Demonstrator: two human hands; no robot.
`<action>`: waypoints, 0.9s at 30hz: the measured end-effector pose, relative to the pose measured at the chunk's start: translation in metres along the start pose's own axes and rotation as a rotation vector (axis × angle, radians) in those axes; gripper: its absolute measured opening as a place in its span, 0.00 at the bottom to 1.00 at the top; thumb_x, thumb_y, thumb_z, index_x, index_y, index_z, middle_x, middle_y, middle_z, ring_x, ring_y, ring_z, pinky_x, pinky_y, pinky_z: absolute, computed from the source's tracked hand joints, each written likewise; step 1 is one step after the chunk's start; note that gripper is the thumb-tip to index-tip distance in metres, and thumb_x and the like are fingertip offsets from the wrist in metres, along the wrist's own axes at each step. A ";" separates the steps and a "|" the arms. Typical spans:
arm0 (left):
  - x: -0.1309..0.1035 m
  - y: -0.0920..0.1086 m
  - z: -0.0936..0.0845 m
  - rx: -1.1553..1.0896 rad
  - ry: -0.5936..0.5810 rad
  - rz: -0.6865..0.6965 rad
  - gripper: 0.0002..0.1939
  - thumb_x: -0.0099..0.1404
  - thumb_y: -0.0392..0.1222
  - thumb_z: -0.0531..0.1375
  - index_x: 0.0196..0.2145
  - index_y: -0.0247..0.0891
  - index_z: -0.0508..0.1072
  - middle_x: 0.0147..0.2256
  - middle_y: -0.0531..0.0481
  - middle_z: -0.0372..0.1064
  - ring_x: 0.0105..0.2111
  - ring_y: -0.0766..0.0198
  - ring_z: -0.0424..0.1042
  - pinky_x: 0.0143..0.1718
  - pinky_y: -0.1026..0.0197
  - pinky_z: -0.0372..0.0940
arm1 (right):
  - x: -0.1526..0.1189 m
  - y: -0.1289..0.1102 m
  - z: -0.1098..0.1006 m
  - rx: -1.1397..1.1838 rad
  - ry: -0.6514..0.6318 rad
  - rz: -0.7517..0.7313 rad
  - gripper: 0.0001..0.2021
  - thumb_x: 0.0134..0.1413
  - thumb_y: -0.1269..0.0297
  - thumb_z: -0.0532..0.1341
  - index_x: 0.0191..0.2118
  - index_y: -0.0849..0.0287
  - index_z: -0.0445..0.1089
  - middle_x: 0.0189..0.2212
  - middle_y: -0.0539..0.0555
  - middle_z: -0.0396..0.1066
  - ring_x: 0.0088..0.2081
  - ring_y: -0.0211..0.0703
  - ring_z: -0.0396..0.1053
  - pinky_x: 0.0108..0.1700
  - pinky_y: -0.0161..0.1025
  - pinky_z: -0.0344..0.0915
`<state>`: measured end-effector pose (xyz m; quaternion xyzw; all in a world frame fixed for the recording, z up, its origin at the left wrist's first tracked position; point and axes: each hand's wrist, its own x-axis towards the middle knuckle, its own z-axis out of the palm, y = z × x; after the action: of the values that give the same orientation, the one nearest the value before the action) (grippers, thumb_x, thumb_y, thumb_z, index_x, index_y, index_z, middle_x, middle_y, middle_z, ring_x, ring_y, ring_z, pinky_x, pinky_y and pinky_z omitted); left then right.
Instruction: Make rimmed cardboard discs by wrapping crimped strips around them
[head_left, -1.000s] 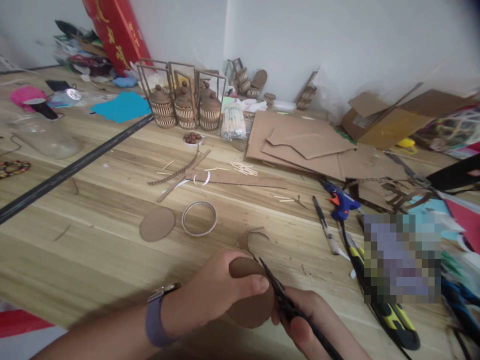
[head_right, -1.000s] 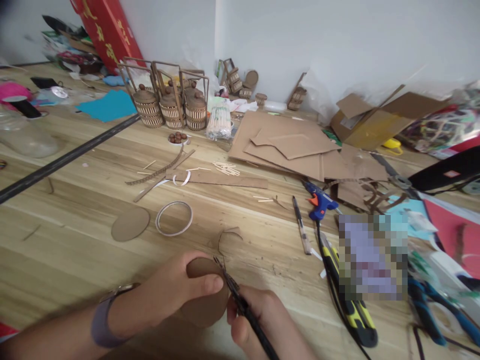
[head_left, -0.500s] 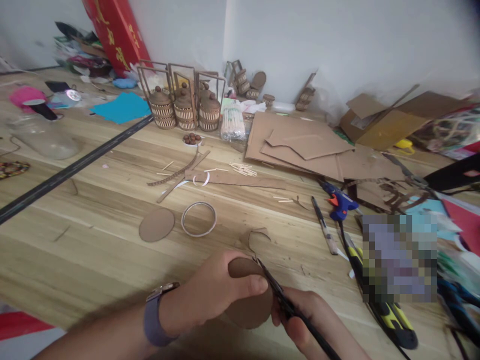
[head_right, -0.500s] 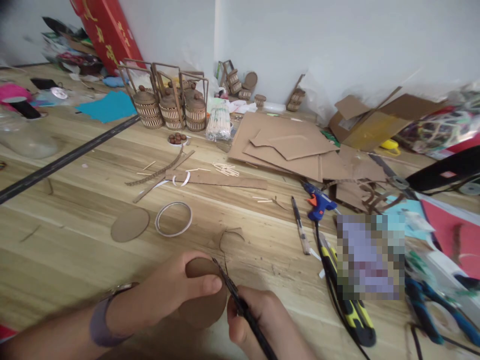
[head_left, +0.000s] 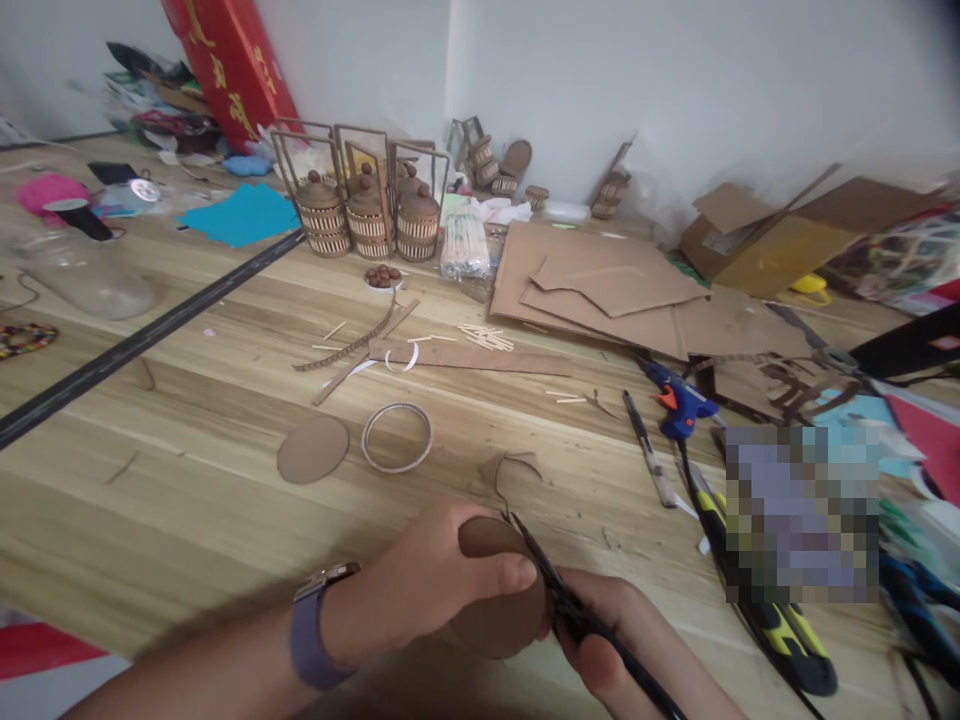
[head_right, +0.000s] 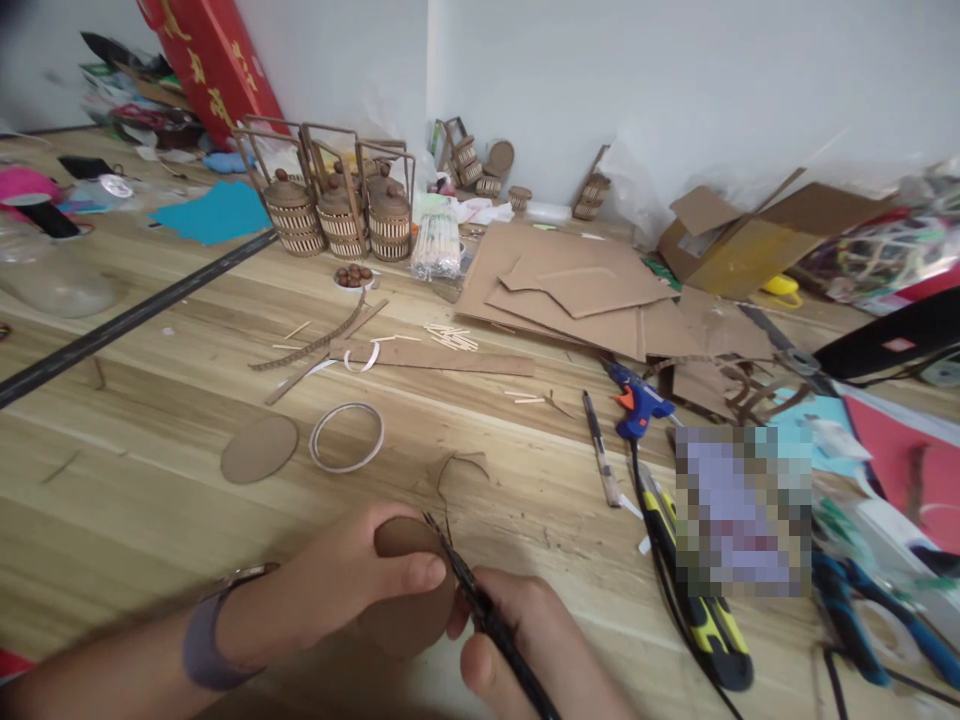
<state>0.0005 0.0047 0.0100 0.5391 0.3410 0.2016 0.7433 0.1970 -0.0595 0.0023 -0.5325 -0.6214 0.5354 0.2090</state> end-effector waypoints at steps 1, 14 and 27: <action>0.000 0.000 0.000 -0.001 -0.002 0.000 0.18 0.60 0.54 0.63 0.37 0.36 0.79 0.35 0.47 0.77 0.39 0.54 0.74 0.42 0.56 0.66 | 0.000 -0.001 0.000 0.005 0.004 0.003 0.41 0.43 0.20 0.42 0.28 0.60 0.64 0.20 0.46 0.53 0.24 0.35 0.50 0.26 0.35 0.46; 0.001 -0.003 -0.002 -0.028 0.010 0.009 0.14 0.60 0.48 0.66 0.40 0.36 0.79 0.37 0.50 0.78 0.39 0.58 0.74 0.40 0.62 0.65 | -0.002 -0.011 0.000 0.004 0.027 0.067 0.40 0.39 0.19 0.45 0.24 0.59 0.62 0.20 0.47 0.56 0.25 0.36 0.52 0.26 0.34 0.49; 0.001 -0.006 0.000 -0.071 -0.071 0.031 0.14 0.61 0.49 0.64 0.37 0.35 0.78 0.35 0.48 0.77 0.37 0.58 0.73 0.40 0.60 0.65 | 0.000 -0.003 -0.003 -0.024 0.008 0.055 0.42 0.35 0.18 0.44 0.25 0.59 0.65 0.18 0.45 0.50 0.23 0.35 0.47 0.25 0.35 0.44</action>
<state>0.0007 0.0039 0.0038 0.5244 0.2988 0.2059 0.7703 0.1984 -0.0579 0.0061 -0.5539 -0.6121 0.5314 0.1900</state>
